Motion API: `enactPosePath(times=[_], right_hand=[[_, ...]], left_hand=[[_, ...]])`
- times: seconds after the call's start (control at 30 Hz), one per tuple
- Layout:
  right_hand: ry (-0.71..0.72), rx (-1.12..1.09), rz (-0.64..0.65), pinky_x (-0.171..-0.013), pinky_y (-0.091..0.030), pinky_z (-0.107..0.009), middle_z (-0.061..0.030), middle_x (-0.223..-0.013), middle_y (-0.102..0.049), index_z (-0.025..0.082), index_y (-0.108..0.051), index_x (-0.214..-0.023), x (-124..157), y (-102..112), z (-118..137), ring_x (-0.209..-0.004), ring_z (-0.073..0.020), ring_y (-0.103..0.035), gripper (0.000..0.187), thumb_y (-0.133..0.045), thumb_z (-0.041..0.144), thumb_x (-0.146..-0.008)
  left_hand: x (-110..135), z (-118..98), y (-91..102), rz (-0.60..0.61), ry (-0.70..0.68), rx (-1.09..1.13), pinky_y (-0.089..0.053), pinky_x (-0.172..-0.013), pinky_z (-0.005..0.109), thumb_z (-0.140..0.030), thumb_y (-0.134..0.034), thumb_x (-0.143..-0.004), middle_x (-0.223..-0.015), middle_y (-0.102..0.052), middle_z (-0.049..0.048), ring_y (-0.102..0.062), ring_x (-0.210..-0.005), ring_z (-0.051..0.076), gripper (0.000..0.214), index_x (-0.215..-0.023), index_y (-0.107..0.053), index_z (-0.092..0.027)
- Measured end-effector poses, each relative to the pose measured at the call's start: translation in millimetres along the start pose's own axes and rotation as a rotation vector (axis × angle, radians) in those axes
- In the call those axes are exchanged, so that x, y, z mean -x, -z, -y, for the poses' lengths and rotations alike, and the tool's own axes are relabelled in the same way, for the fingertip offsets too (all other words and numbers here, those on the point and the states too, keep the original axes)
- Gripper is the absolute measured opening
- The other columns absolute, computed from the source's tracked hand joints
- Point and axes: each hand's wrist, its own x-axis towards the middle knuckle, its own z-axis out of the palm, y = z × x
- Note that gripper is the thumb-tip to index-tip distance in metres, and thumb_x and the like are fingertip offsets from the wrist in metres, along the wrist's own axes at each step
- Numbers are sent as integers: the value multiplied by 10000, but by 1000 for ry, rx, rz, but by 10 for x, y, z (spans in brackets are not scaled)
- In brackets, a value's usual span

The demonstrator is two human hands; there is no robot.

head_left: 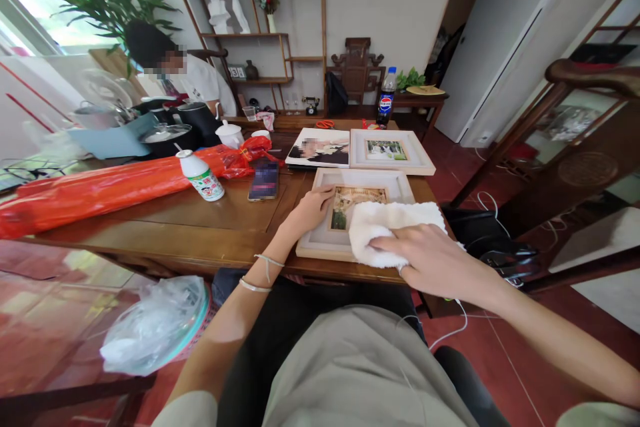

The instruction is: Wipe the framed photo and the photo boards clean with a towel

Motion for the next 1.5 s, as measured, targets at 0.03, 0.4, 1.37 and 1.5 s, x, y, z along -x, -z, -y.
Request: enactPosePath(times=[0.03, 0.4, 1.37, 1.5], right_hand=[[-2, -16, -5, -649, -345, -309, -32, -862, -662, 316, -593, -1168, 40, 0, 31, -776, -218, -587, 578, -463, 92, -652], [-67, 186, -252, -1024, -208, -523, -151, -1124, -610, 165, -502, -1282, -791, -312, -920, -1206, -292, -434, 582, -463, 76, -709], [-74, 220, -269, -1004, -302, -488, -119, -1280, -554, 216, -562, -1230, -764, -382, -834, -1241, -310, -413, 564, -495, 19, -706], [-111, 240, -237, -889, -360, -442, -150, -1139, -606, 173, -564, -1223, -958, -328, -885, -1139, -321, -455, 520, -476, 37, -728]], left_hand=[[-1, 4, -2, 0, -5, -1, -424, -1042, 363, -128, -401, -886, -1307, -568, 98, -529, -1214, 220, 376, -1196, -612, -141], [0, 53, -16, -1, -32, 8, -411, -1053, 394, -150, -409, -882, -1296, -575, 106, -530, -1211, 229, 369, -1190, -612, -148], [-3, 10, 7, -3, -21, -2, -404, -1058, 374, -145, -407, -889, -1285, -581, 125, -524, -1218, 229, 352, -1160, -628, -109], [-1, 20, -2, 3, -12, -9, -410, -1052, 372, -143, -409, -885, -1295, -577, 105, -525, -1218, 220, 359, -1174, -621, -136]])
